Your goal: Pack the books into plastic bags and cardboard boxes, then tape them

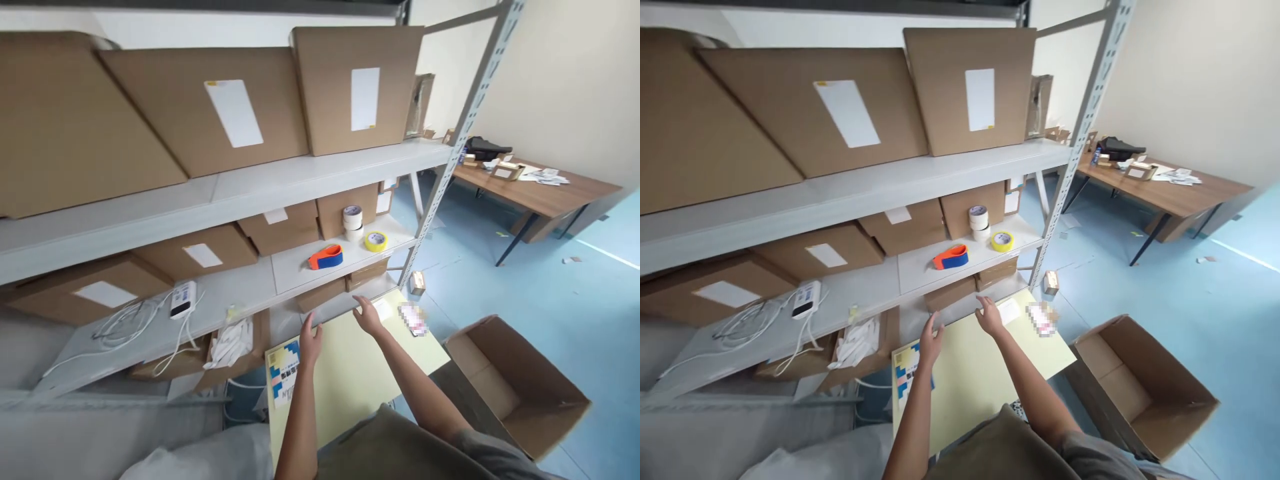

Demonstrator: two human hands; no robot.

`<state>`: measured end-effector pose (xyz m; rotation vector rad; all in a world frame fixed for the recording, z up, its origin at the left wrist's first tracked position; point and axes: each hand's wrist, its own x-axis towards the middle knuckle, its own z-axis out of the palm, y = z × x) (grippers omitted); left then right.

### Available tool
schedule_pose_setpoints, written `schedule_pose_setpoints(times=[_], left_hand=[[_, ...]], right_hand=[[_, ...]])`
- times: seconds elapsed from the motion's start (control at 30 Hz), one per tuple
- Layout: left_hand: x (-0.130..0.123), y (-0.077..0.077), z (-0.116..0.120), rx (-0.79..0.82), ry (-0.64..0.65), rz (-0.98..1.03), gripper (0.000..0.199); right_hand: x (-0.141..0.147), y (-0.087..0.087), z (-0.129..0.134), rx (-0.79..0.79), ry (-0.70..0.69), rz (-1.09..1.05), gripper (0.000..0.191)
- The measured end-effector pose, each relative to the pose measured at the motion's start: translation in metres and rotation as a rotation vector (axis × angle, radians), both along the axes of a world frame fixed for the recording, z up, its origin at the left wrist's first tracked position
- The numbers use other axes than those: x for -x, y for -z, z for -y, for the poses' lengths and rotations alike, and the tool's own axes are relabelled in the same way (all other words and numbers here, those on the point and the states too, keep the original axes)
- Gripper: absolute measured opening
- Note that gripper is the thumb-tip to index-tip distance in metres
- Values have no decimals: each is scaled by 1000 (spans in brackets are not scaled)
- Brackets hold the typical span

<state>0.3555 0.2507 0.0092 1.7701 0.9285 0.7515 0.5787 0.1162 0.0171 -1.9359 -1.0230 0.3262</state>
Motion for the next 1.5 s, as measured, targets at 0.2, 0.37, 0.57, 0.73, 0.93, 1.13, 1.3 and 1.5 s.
schedule_pose_setpoints(times=[0.2, 0.37, 0.57, 0.73, 0.93, 1.13, 1.3, 1.5], left_hand=[[-34, -12, 2, -1, -68, -60, 62], [-36, -25, 10, 2, -103, -45, 62], [-3, -34, 13, -40, -140, -64, 55], [27, -34, 14, -67, -146, -30, 50], [65, -17, 22, -32, -101, 15, 47], [91, 14, 45, 50, -36, -22, 42], [90, 32, 74, 100, 25, -51, 42], [74, 43, 109, 123, 20, -70, 42]], right_hand=[[-75, -57, -86, -36, -180, 175, 72], [-98, -105, -149, 13, -275, 325, 71], [-81, -119, -161, 323, -249, 520, 50], [-57, -122, -140, 334, -223, 603, 39], [-7, -90, -78, 205, -109, 638, 35], [44, -18, 11, 266, -6, 617, 25], [59, 38, 76, 429, 7, 539, 26], [39, 89, 132, 663, -22, 413, 34]])
